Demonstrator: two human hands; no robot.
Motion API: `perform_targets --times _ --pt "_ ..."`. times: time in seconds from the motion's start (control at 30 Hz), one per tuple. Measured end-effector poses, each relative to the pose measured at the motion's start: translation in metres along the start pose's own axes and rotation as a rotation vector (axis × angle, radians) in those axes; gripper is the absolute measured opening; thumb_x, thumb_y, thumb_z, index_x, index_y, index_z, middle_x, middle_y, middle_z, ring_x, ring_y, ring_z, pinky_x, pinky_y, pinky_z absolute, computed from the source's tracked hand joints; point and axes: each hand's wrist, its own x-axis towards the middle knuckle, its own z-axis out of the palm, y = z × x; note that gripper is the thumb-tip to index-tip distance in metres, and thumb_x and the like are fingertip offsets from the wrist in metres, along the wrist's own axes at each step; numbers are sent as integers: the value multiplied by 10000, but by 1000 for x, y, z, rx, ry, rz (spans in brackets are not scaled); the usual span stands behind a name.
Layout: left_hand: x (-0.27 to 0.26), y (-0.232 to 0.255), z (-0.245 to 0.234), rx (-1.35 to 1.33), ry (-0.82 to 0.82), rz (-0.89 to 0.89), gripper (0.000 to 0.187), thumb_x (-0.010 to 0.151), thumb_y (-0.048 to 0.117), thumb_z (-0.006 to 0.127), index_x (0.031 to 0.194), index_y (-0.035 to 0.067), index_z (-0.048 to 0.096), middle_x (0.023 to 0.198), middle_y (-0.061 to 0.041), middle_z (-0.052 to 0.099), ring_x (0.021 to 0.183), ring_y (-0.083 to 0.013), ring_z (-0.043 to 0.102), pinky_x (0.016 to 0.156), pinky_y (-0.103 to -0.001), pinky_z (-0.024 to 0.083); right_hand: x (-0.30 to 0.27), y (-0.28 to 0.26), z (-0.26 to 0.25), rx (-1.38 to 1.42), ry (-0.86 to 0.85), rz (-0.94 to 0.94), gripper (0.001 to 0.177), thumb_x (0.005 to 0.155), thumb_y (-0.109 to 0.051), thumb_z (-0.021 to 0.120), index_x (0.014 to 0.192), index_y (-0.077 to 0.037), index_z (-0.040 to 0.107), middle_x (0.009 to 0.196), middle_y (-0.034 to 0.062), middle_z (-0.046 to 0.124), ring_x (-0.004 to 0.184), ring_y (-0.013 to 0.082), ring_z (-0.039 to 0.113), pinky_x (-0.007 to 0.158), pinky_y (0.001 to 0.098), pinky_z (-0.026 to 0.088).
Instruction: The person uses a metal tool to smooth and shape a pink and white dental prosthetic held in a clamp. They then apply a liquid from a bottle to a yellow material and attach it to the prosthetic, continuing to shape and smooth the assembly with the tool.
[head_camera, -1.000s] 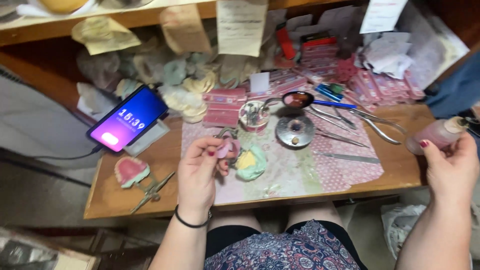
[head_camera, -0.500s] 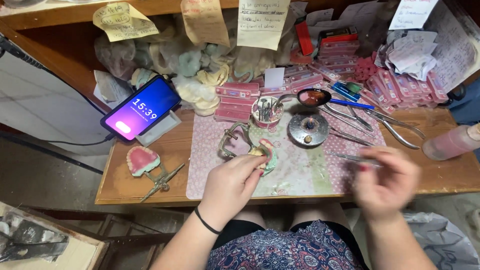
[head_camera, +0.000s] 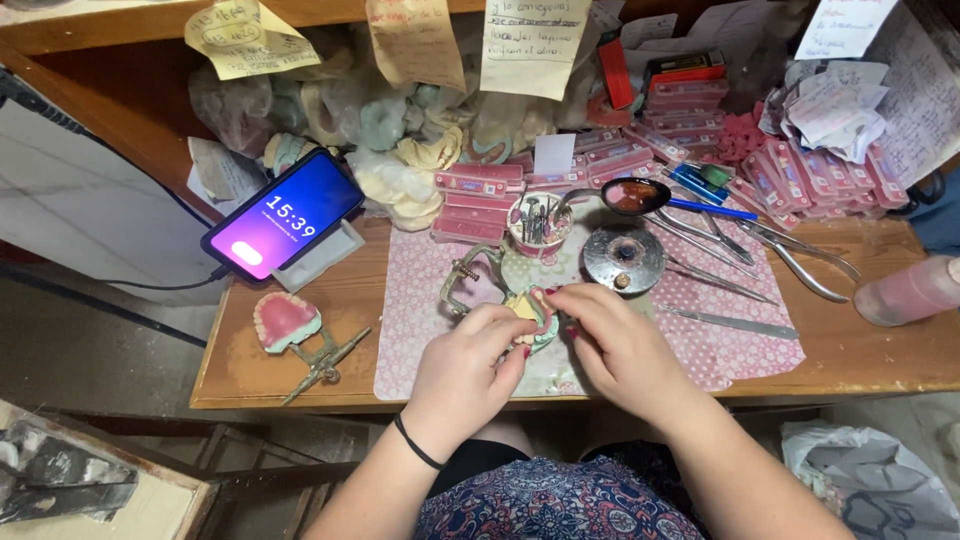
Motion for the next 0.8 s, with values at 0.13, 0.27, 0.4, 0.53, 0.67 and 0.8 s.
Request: perform_targets --times 0.13,0.27,0.4,0.53,0.67,0.8 --pt "-1 -4 6 -11 12 -7 198 898 208 701 1085 227 764 1001 75 726 906 -188 758 737 -313 609 2 -1 -1 15 -10 -6 439 891 57 546 1299 -56 664 1209 130 710 1098 370 709 893 471 591" --pt "0 -3 6 17 8 -15 197 887 216 698 1072 238 764 982 77 709 875 -197 755 716 -316 603 0 1 -1 -7 -59 -3 475 881 78 507 1291 -82 685 1201 125 708 1107 372 706 902 481 588" --pt "1 -2 4 19 -23 -20 183 895 217 691 1060 237 768 983 66 705 872 -218 756 718 -332 606 -1 3 0 -11 -68 18 471 882 68 495 1257 -117 712 1188 97 714 1098 354 715 906 463 589" --pt "4 4 -3 36 -50 -28 174 900 212 691 1055 230 768 983 58 703 857 -240 757 709 -354 609 -2 3 1 11 -69 44 472 878 78 486 1232 -127 722 1161 94 726 1070 357 723 892 470 592" --pt "5 4 -3 114 -96 -22 191 905 210 684 1079 229 759 943 49 665 802 -245 755 684 -350 608 -2 2 1 29 -63 77 463 867 92 489 1198 -120 734 1148 105 739 1060 362 729 897 470 590" --pt "9 12 -8 144 -129 21 251 916 165 643 1140 215 744 925 13 635 747 -289 742 666 -368 601 -3 4 1 56 -70 113 495 845 102 488 1195 -135 745 1152 90 750 1057 351 735 905 470 586"
